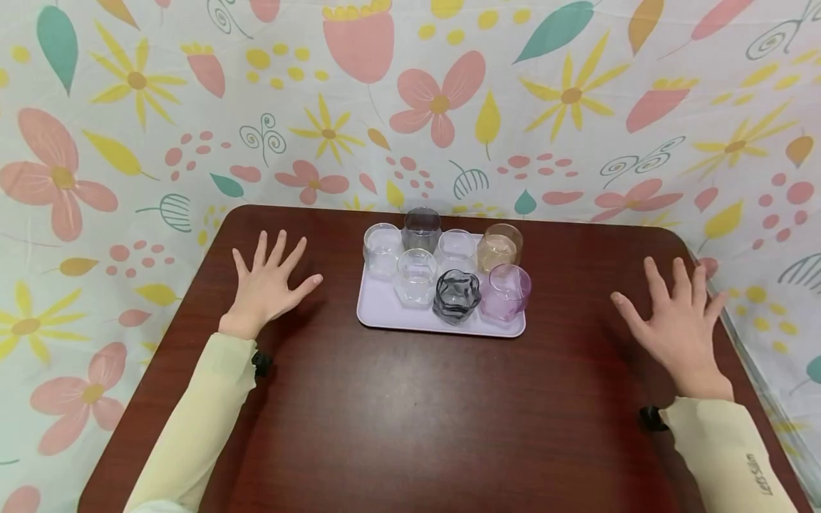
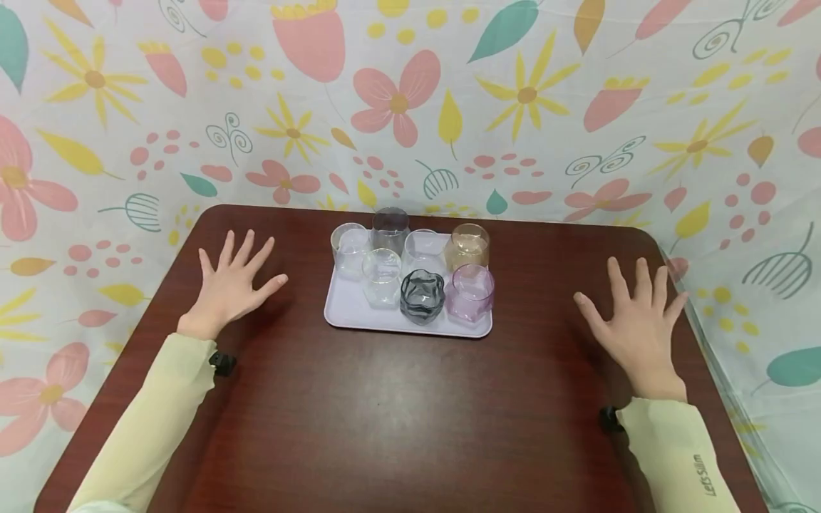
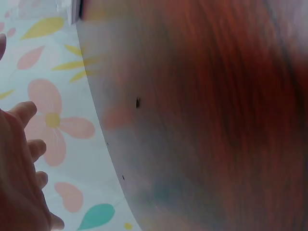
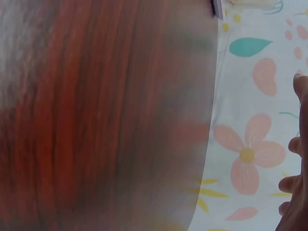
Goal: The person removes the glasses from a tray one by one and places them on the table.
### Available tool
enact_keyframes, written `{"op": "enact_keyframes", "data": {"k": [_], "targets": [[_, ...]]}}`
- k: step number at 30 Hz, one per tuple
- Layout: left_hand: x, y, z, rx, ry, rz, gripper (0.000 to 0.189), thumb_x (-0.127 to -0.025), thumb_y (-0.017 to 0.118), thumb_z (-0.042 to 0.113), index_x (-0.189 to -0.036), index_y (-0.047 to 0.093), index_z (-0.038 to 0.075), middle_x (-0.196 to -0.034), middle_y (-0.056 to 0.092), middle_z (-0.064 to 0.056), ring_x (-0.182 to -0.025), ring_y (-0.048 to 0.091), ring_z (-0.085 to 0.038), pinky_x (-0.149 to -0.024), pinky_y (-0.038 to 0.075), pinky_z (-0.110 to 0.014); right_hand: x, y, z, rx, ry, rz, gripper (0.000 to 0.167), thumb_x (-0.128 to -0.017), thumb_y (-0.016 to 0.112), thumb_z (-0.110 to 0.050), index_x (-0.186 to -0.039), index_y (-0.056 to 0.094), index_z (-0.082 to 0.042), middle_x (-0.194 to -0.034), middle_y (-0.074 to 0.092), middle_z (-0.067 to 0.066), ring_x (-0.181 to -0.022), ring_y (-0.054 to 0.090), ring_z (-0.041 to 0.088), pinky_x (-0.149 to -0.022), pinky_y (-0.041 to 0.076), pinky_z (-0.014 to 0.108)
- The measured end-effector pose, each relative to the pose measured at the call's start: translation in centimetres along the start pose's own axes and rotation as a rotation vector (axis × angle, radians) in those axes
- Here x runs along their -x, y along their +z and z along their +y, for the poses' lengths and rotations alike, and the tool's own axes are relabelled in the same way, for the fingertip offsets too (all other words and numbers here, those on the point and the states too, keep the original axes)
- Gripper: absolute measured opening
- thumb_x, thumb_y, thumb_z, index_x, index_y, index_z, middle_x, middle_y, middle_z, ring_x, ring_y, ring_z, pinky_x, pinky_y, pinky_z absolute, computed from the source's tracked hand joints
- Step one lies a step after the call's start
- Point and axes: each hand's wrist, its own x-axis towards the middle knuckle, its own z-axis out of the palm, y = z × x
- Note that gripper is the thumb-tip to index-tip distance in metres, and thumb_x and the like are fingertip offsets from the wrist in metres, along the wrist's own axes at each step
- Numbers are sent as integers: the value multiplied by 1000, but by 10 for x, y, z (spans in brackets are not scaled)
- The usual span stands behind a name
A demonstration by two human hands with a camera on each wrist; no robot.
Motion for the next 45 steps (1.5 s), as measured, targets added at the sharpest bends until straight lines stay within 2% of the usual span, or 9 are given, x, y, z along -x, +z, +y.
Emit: {"op": "enact_keyframes", "data": {"k": [3, 8, 13, 18, 22, 27, 31, 35, 45], "targets": [[3, 2, 6, 19, 8, -13, 90, -97, 42, 78, -168, 20, 27, -174, 7, -14, -159, -9, -39, -118, -13, -79, 1, 1, -5, -21, -13, -2, 84, -102, 55, -54, -167, 23, -12, -169, 8, 31, -156, -10, 51, -115, -15, 81], [8, 7, 23, 94, 14, -49, 93, -96, 45, 77, -168, 20, 26, -173, 16, -16, -158, 9, -42, -123, 4, -76, 4, 6, -20, -93, -56, 0, 82, -101, 61, -48, -165, 27, -9, -168, 14, 32, -156, -3, 51, -119, -9, 79], [12, 10, 44, 259, 14, -69, 92, -96, 52, 73, -169, 18, 28, -172, 22, -15, -154, 22, -44, -120, 26, -74, 5, 11, -41, -169, -114, 22, 78, -100, 67, -40, -162, 34, -6, -164, 26, 32, -155, 10, 51, -123, 6, 76], [14, 17, 60, 445, 9, -75, 92, -97, 61, 63, -169, 19, 25, -165, 29, -21, -149, 32, -43, -120, 35, -64, 7, 16, -63, -221, -131, 23, 73, -100, 67, -37, -161, 39, -8, -161, 34, 28, -146, 28, 53, -116, 25, 76], [13, 24, 68, 542, -2, -61, 91, -97, 67, 54, -168, 21, 20, -155, 40, -23, -135, 50, -39, -111, 48, -56, 9, 20, -78, -252, -133, 4, 68, -102, 65, -36, -161, 40, -12, -158, 37, 25, -142, 33, 50, -106, 35, 78], [12, 31, 79, 665, -26, -48, 87, -96, 73, 42, -166, 30, 14, -146, 54, -22, -118, 65, -37, -100, 57, -52, 8, 26, -95, -265, -155, -27, 69, -101, 67, -37, -160, 41, -13, -154, 41, 24, -141, 38, 45, -104, 40, 75], [9, 36, 86, 761, -61, -53, 83, -95, 75, 39, -164, 35, 13, -144, 57, -21, -109, 69, -34, -83, 65, -43, 7, 33, -105, -251, -175, -55, 72, -99, 68, -39, -160, 40, -14, -153, 42, 23, -139, 41, 43, -104, 43, 75], [7, 41, 92, 864, -112, -77, 83, -94, 77, 34, -163, 36, 14, -146, 55, -20, -107, 69, -33, -67, 66, -36, 5, 41, -114, -264, -193, -69, 74, -98, 71, -39, -159, 40, -13, -153, 43, 21, -140, 42, 40, -107, 43, 71], [3, 48, 97, 969, -163, -105, 82, -93, 79, 22, -163, 38, 15, -143, 58, -18, -108, 66, -33, -63, 67, -37, 0, 51, -130, -333, -212, -118, 83, -94, 78, -37, -160, 37, -7, -148, 46, 21, -130, 50, 40, -105, 48, 67]]}}
